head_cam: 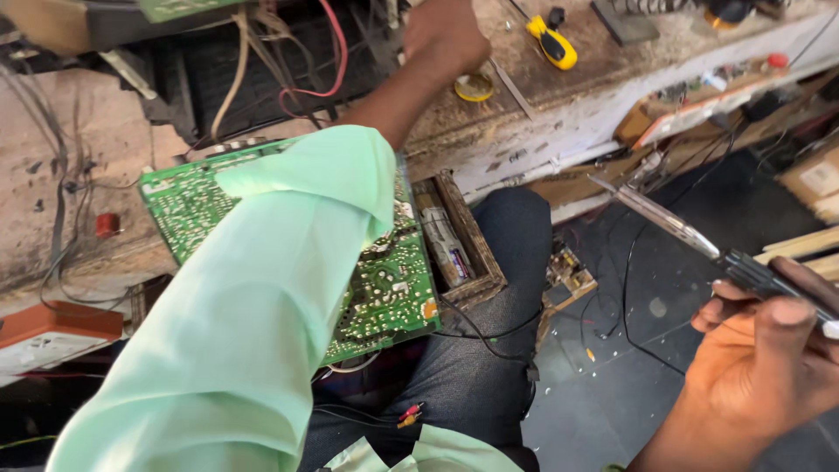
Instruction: The person uses a soldering iron and solder wire to reflow or repair connections on a green circuit board. They hold the board on their lap and repeatedly apply heat and solder to specific points on the board's surface.
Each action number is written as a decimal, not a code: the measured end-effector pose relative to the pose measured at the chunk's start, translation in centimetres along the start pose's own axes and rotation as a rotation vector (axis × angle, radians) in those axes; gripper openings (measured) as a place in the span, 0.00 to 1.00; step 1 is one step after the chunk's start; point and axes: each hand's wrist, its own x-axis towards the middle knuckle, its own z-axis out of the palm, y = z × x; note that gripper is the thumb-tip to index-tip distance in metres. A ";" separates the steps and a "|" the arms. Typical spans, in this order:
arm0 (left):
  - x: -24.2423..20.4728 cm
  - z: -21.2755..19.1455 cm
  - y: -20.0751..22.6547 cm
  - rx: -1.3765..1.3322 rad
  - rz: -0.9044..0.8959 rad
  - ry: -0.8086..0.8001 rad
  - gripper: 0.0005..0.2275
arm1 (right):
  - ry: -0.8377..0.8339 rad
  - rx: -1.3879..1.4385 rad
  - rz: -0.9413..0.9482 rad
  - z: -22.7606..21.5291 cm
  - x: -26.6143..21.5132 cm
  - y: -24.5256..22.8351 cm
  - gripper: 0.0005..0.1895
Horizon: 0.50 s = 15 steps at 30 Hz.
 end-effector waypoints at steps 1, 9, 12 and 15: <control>0.3 0.6 -0.3 0.000 -0.012 -0.025 0.15 | 0.006 0.003 0.007 -0.3 0.0 0.3 0.17; 0.1 1.4 -0.9 0.026 0.010 0.016 0.19 | -0.013 -0.012 0.025 -0.1 0.2 1.1 0.16; -0.6 1.1 -0.6 -0.053 -0.007 0.013 0.25 | -0.025 -0.001 0.028 0.3 0.0 0.8 0.16; -0.8 0.7 -0.6 -0.005 0.000 -0.024 0.26 | -0.032 0.006 0.024 0.6 0.2 0.6 0.15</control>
